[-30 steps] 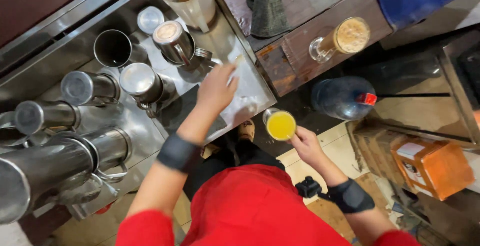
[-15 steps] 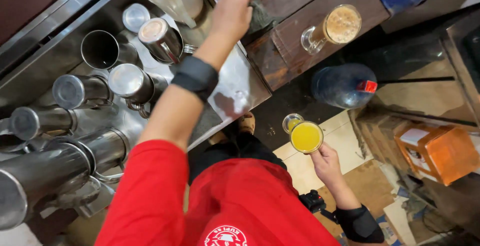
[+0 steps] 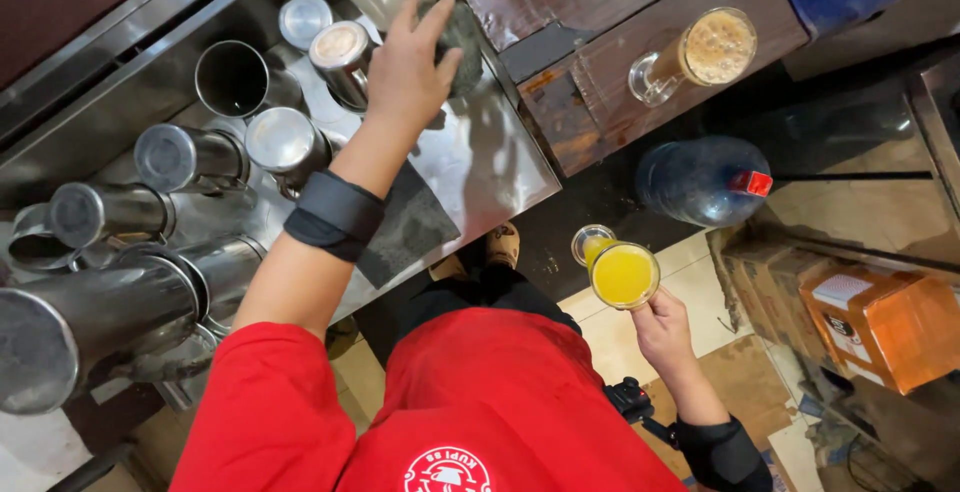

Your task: Prepare and serve coffee and orange juice in a cafe.

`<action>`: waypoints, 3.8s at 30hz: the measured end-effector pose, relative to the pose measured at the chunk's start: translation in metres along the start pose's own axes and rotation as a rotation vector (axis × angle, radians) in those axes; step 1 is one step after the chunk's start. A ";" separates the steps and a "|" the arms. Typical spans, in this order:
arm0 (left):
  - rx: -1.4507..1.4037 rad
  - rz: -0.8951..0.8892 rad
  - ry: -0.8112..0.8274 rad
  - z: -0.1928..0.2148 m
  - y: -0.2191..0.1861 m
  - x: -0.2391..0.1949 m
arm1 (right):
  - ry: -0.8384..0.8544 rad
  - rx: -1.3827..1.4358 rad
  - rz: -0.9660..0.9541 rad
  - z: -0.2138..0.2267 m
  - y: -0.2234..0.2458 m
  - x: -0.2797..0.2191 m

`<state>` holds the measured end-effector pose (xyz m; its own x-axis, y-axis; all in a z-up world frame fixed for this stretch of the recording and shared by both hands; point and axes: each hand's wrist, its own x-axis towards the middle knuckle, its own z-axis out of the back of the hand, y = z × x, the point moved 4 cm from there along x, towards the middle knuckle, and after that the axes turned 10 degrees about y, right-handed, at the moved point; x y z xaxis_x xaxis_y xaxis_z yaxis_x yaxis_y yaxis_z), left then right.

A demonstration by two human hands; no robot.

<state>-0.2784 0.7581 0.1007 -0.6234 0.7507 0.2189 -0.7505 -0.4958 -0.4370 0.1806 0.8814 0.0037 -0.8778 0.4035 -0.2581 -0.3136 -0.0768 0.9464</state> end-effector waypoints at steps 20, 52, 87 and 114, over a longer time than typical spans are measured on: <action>-0.013 0.263 0.526 -0.122 0.044 -0.030 | -0.037 0.105 -0.081 -0.002 -0.040 -0.033; -0.063 0.253 0.361 -0.153 -0.008 -0.029 | -0.171 0.149 -0.097 0.017 -0.050 -0.050; -1.477 0.385 0.518 -0.250 -0.148 0.026 | -0.337 0.260 -0.160 0.017 -0.013 -0.115; -1.146 0.267 1.060 -0.088 -0.197 -0.217 | -0.755 0.443 -0.157 -0.047 0.027 -0.329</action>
<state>0.0235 0.7314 0.0626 0.0931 0.8945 -0.4373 0.2138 -0.4469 -0.8687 0.4439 0.7037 0.1047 -0.3145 0.8852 -0.3428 -0.1045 0.3266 0.9394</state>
